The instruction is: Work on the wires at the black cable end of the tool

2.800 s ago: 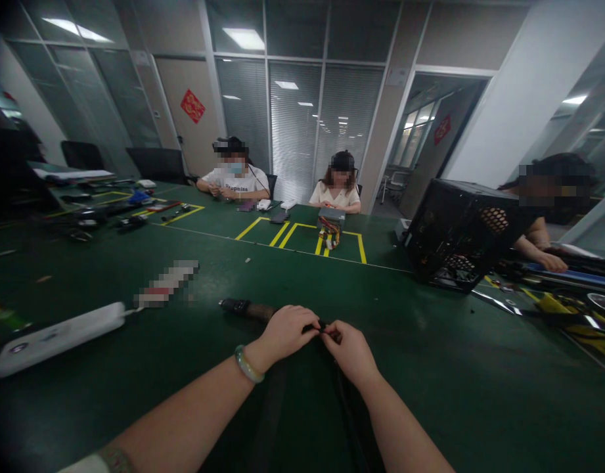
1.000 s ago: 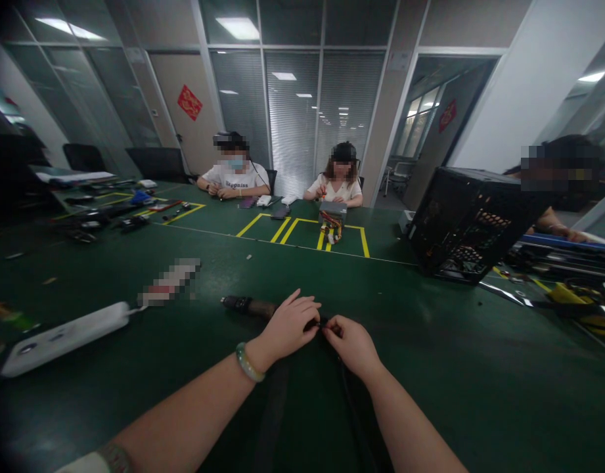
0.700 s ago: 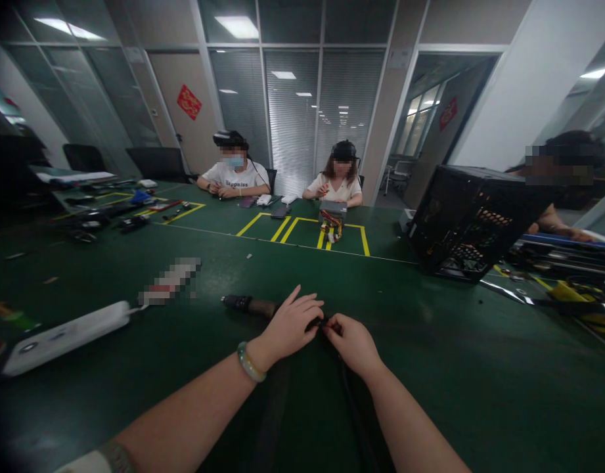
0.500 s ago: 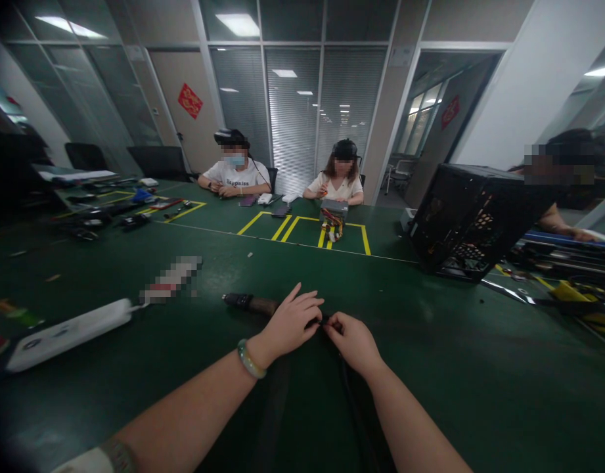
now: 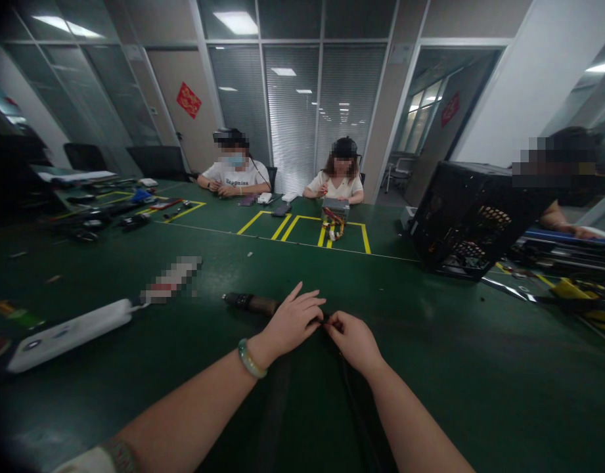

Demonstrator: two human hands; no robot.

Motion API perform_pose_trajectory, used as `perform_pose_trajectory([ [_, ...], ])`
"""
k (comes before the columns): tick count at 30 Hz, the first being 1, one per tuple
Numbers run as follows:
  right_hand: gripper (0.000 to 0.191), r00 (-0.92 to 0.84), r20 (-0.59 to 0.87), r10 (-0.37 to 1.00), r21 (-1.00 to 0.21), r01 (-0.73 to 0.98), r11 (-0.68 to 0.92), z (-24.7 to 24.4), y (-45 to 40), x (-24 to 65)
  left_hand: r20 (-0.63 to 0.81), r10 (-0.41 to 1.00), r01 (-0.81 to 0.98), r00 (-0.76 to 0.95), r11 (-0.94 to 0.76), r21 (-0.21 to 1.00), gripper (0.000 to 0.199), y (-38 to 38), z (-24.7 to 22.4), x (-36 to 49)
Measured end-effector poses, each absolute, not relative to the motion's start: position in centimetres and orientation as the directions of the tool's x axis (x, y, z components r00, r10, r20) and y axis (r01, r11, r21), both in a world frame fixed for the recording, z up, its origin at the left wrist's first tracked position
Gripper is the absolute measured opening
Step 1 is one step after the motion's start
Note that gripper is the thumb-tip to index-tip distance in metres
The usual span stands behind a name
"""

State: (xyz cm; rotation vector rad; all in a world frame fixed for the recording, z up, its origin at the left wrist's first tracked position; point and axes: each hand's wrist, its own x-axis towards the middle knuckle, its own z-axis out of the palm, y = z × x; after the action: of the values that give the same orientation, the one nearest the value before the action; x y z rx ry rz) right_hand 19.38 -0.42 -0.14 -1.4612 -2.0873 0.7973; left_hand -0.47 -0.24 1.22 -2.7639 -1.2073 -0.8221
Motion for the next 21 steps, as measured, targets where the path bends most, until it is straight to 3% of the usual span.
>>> perform_pose_trajectory([
  [8,0.016,-0.308,0.031,0.951,-0.693,0.679,0.242,-0.03,-0.47,19.34,0.478,0.689,0.693,0.545,-0.691,0.205,0.015,-0.50,1.72,-0.58],
  [13,0.018,-0.315,0.020,0.949,-0.693,0.679,0.241,0.45,-0.70,19.23,0.469,0.682,0.693,0.561,-0.697,0.185,0.005,-0.21,1.26,-0.61],
  [21,0.014,-0.318,0.063,0.946,-0.699,0.662,0.269,-0.20,-0.45,19.39,0.468,0.699,0.695,0.541,-0.685,0.220,0.010,-0.46,1.52,-0.36],
])
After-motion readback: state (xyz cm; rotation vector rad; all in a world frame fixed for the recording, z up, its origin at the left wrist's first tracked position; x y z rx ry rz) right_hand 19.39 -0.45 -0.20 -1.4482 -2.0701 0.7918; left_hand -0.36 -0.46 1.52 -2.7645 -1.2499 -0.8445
